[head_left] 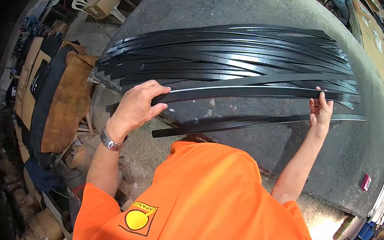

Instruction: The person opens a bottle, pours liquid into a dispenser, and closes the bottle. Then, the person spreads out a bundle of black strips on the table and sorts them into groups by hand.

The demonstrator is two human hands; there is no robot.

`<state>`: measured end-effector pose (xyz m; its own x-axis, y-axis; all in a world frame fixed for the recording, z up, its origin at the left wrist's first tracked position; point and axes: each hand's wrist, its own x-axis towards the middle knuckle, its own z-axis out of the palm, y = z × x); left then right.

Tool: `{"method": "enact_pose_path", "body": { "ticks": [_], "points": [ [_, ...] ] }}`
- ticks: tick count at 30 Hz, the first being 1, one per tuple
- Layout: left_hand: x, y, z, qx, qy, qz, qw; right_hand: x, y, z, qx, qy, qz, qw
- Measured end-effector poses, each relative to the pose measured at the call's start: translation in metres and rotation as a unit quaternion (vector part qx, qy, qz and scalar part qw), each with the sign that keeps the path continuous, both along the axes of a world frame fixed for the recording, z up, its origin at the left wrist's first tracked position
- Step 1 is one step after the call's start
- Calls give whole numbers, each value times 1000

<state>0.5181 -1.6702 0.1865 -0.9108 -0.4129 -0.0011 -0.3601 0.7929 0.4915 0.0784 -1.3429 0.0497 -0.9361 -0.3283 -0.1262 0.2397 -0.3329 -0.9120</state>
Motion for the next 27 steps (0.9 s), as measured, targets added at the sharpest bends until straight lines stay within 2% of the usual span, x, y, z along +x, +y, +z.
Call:
{"method": "enact_pose_path", "body": {
  "ticks": [6, 19, 24, 27],
  "points": [
    [-5, 4, -3, -13, -15, -2, 1000, 6, 3, 0, 34, -1, -30, 999],
    [-10, 5, -1, 1, -43, -12, 999, 13, 2, 0, 57, 3, -24, 998],
    [-6, 11, -2, -18, -28, -12, 999, 15, 8, 4, 22, 2, -13, 1000],
    [-6, 19, -1, -4, -51, 28, 998, 17, 15, 9, -33, 4, -12, 999]
  ]
}}
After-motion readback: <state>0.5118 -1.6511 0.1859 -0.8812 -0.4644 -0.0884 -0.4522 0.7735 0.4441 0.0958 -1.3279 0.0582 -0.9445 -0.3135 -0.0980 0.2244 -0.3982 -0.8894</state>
